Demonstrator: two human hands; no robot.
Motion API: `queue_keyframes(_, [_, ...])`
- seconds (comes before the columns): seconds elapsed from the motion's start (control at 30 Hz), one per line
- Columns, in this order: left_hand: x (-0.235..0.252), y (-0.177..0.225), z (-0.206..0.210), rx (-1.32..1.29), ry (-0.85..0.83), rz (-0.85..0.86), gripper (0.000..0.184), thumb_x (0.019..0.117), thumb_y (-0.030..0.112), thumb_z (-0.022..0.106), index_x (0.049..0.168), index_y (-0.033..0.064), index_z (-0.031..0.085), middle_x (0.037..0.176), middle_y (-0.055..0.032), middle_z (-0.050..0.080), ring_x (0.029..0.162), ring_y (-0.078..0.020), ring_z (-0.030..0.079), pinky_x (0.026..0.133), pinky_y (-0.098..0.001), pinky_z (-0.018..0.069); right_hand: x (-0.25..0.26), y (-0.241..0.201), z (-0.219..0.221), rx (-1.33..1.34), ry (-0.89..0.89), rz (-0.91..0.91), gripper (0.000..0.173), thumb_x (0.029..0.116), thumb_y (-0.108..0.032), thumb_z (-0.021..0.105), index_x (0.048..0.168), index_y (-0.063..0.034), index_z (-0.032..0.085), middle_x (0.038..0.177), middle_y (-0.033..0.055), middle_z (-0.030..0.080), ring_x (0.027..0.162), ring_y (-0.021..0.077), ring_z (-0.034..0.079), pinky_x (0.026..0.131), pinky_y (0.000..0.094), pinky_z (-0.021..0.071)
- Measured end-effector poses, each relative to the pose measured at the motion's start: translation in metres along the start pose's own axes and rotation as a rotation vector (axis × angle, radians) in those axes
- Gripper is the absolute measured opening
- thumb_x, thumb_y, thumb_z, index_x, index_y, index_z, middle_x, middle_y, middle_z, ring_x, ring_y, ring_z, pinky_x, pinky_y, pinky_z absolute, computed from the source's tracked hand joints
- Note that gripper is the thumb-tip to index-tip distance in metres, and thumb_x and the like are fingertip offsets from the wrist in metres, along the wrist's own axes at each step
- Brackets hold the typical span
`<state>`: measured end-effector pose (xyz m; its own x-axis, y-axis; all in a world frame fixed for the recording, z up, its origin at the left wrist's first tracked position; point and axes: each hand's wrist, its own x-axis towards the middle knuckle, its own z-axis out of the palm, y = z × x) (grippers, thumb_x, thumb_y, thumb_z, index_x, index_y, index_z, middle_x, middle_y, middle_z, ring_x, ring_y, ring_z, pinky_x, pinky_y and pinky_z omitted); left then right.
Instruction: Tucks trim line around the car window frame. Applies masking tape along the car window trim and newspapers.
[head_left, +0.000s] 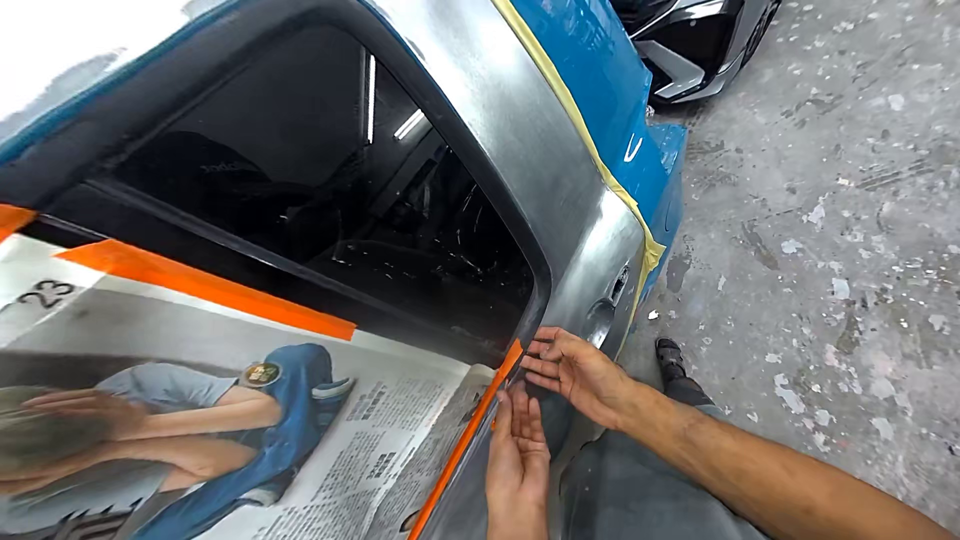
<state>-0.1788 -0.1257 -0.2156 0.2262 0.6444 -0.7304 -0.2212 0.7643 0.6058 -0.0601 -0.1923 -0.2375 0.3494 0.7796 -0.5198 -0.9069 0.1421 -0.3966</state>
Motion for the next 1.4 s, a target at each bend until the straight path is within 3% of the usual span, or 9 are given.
queue_keyframes(0.17, [-0.003,0.004,-0.003,0.194,0.097,0.136,0.020,0.1076,0.018,0.052,0.111,0.0050,0.066,0.093,-0.0013,0.073,0.078,-0.0078,0.072,0.064,-0.0230,0.0601,-0.012,-0.008,-0.002,-0.473,-0.039,-0.095,0.051,0.0988,-0.012,0.059,0.147,-0.0033,0.045,0.139,0.0126,0.060,0.124,0.0194,0.061,0.106,0.0368,0.0501])
queue_keyframes(0.3, [-0.001,0.010,-0.011,0.386,0.110,0.339,0.019,0.1037,0.013,0.059,0.114,-0.0030,0.065,0.097,-0.0116,0.074,0.078,-0.0182,0.074,0.059,-0.0320,0.0616,-0.011,-0.003,-0.009,-0.502,-0.060,-0.170,0.047,0.0977,-0.004,0.061,0.144,0.0005,0.050,0.137,0.0145,0.063,0.121,0.0194,0.065,0.105,0.0354,0.0527])
queue_keyframes(0.4, [0.005,-0.001,-0.029,0.826,0.080,0.853,0.017,0.0918,0.007,0.073,0.104,-0.0043,0.072,0.087,-0.0105,0.075,0.069,-0.0146,0.074,0.055,-0.0279,0.0623,-0.008,-0.001,-0.006,-0.542,-0.021,-0.228,0.047,0.0962,-0.001,0.062,0.142,0.0014,0.052,0.133,0.0145,0.066,0.117,0.0182,0.069,0.103,0.0332,0.0553])
queue_keyframes(0.47, [0.015,-0.002,-0.044,1.199,0.141,1.232,0.026,0.0858,0.020,0.079,0.105,0.0025,0.078,0.095,-0.0099,0.072,0.076,-0.0133,0.071,0.062,-0.0275,0.0606,-0.008,-0.003,-0.007,-0.760,0.034,-0.263,0.042,0.0979,-0.006,0.061,0.139,-0.0025,0.057,0.131,0.0098,0.068,0.111,0.0148,0.071,0.099,0.0319,0.0576])
queue_keyframes(0.6, [0.025,-0.002,-0.055,1.458,0.280,1.483,0.018,0.0883,0.025,0.078,0.100,0.0112,0.081,0.093,-0.0110,0.071,0.075,-0.0223,0.071,0.060,-0.0383,0.0577,-0.010,-0.001,-0.014,-1.334,0.160,-0.538,0.023,0.0982,-0.017,0.058,0.115,-0.0132,0.074,0.110,0.0036,0.067,0.088,0.0112,0.068,0.078,0.0310,0.0599])
queue_keyframes(0.7, [0.023,-0.006,-0.056,1.513,0.334,1.527,0.014,0.0907,0.023,0.073,0.092,0.0122,0.082,0.091,-0.0091,0.074,0.082,-0.0272,0.071,0.062,-0.0423,0.0561,0.000,0.015,-0.032,-1.553,0.057,-0.949,0.022,0.0979,-0.017,0.060,0.112,-0.0196,0.076,0.114,-0.0020,0.069,0.108,0.0111,0.065,0.091,0.0310,0.0576])
queue_keyframes(0.8, [0.027,-0.011,-0.052,1.525,0.379,1.555,0.017,0.0881,0.026,0.071,0.087,0.0126,0.081,0.089,-0.0080,0.074,0.082,-0.0274,0.072,0.061,-0.0423,0.0553,0.010,0.028,-0.041,-1.692,-0.085,-1.139,0.031,0.0985,-0.018,0.058,0.125,-0.0278,0.072,0.128,-0.0009,0.066,0.126,0.0186,0.058,0.102,0.0372,0.0526])
queue_keyframes(1.2, [0.020,0.009,-0.029,1.490,0.318,1.405,0.018,0.0913,0.022,0.067,0.095,0.0051,0.072,0.082,-0.0068,0.071,0.070,-0.0180,0.070,0.058,-0.0374,0.0562,0.011,0.048,-0.048,-1.912,-0.113,-1.143,0.056,0.0951,-0.015,0.060,0.149,-0.0299,0.055,0.146,0.0034,0.059,0.139,0.0248,0.051,0.111,0.0430,0.0467])
queue_keyframes(1.4, [0.012,0.023,-0.008,0.995,0.017,1.009,0.013,0.0891,0.011,0.074,0.097,0.0010,0.072,0.080,-0.0038,0.074,0.067,-0.0086,0.071,0.059,-0.0247,0.0614,0.028,0.049,-0.038,-1.636,-0.211,-1.276,0.031,0.1040,-0.020,0.056,0.133,-0.0198,0.067,0.126,0.0065,0.069,0.121,0.0220,0.064,0.103,0.0374,0.0534])
